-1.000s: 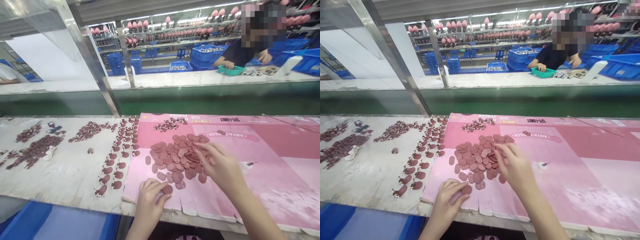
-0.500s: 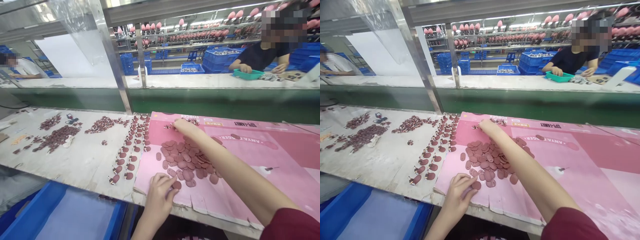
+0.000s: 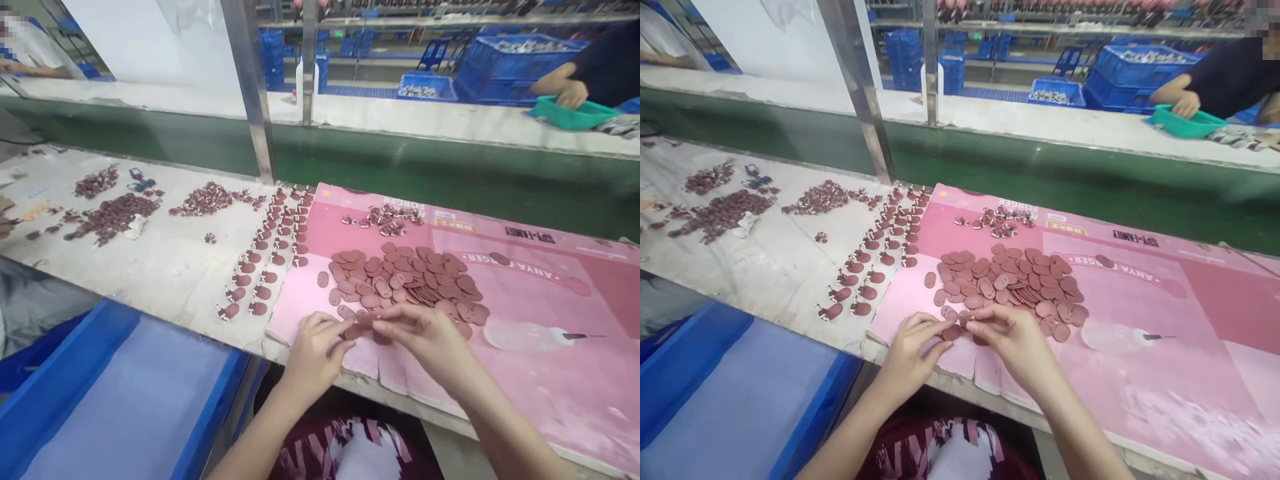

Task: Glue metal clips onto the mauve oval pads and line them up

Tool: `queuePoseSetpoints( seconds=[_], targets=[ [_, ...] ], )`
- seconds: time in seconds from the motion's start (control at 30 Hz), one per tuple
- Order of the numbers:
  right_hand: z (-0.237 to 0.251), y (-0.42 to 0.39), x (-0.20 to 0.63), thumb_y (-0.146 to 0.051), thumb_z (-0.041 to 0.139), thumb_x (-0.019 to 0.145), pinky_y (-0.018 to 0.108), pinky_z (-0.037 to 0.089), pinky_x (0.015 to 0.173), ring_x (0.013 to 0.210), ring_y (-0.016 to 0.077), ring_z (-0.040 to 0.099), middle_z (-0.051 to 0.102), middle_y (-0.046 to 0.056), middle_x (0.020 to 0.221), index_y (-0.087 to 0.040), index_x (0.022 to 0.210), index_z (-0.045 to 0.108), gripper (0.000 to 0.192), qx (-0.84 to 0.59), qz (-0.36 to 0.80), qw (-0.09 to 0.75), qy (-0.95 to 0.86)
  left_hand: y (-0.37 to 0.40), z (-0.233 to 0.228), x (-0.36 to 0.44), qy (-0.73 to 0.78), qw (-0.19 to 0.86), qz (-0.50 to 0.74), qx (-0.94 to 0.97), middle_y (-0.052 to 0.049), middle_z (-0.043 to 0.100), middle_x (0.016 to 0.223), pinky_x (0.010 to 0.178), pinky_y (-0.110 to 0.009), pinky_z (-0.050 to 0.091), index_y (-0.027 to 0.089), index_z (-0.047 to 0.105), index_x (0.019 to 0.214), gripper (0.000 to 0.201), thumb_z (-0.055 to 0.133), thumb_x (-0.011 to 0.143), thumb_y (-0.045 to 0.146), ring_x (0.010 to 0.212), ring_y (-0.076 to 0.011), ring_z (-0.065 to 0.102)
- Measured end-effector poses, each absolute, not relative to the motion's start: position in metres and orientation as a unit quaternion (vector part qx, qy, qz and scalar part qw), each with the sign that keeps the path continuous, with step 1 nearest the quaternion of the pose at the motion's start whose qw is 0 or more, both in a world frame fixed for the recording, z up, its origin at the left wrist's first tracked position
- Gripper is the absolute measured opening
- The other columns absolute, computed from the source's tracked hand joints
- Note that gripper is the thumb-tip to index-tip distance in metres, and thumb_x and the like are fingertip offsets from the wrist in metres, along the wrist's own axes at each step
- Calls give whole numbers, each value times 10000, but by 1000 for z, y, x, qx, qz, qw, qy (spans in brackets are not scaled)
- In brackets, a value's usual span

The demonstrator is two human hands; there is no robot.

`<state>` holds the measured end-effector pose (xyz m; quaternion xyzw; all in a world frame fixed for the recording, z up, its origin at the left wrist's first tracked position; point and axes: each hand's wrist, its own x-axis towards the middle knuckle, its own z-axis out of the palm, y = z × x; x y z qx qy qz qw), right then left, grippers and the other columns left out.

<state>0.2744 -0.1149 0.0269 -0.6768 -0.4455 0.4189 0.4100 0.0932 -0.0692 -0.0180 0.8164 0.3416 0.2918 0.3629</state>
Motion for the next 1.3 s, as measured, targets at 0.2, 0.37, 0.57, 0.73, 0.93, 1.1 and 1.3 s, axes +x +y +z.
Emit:
queuePoseSetpoints(
  seconds=[0.2,0.37,0.57,0.73,0.93,1.1,1.3],
  targets=[
    [12,-138,245,-503,757,649,381,597,749,768,246,712,741,99,820,-190,756,730,332,-684,403,488,-362,-69,-17,94,349,370,286,812,-55,723,874,814,-374,495,199,699,1078,253,633,843,134,882,-208,613],
    [8,-136,236,-473,762,641,362,602,692,701,243,711,741,90,761,-194,728,739,293,-716,354,496,-340,-70,-19,94,337,363,287,820,-61,727,871,804,-381,492,178,689,1099,274,653,831,140,882,-221,599],
    [2,-134,233,-439,737,680,349,600,681,694,235,710,744,84,770,-202,755,757,249,-713,332,494,-371,-69,-21,93,333,361,289,822,-65,730,869,796,-381,498,164,691,1088,271,656,823,120,876,-222,593],
    [3,-133,230,-441,711,709,345,596,675,699,235,710,743,77,766,-198,749,744,249,-728,294,471,-403,-69,-22,94,335,363,298,817,-59,724,843,791,-375,501,166,697,1082,273,652,819,107,861,-215,599],
    [9,-135,225,-428,666,763,308,592,673,707,212,712,745,57,781,-205,813,727,237,-733,272,441,-440,-69,-23,95,351,368,293,809,-64,722,815,774,-361,495,154,723,1020,233,644,813,84,840,-212,600],
    [10,-134,224,-446,658,762,309,589,657,684,213,710,742,61,756,-196,810,717,261,-739,267,427,-447,-70,-23,95,366,378,281,802,-65,715,798,792,-357,484,144,730,1011,242,681,783,76,838,-211,604],
    [7,-134,222,-481,667,750,342,586,640,617,220,693,728,66,698,-184,790,710,303,-756,252,424,-431,-71,-20,96,376,387,268,798,-36,724,782,794,-349,478,174,724,1026,262,683,787,77,816,-199,599]
  ],
)
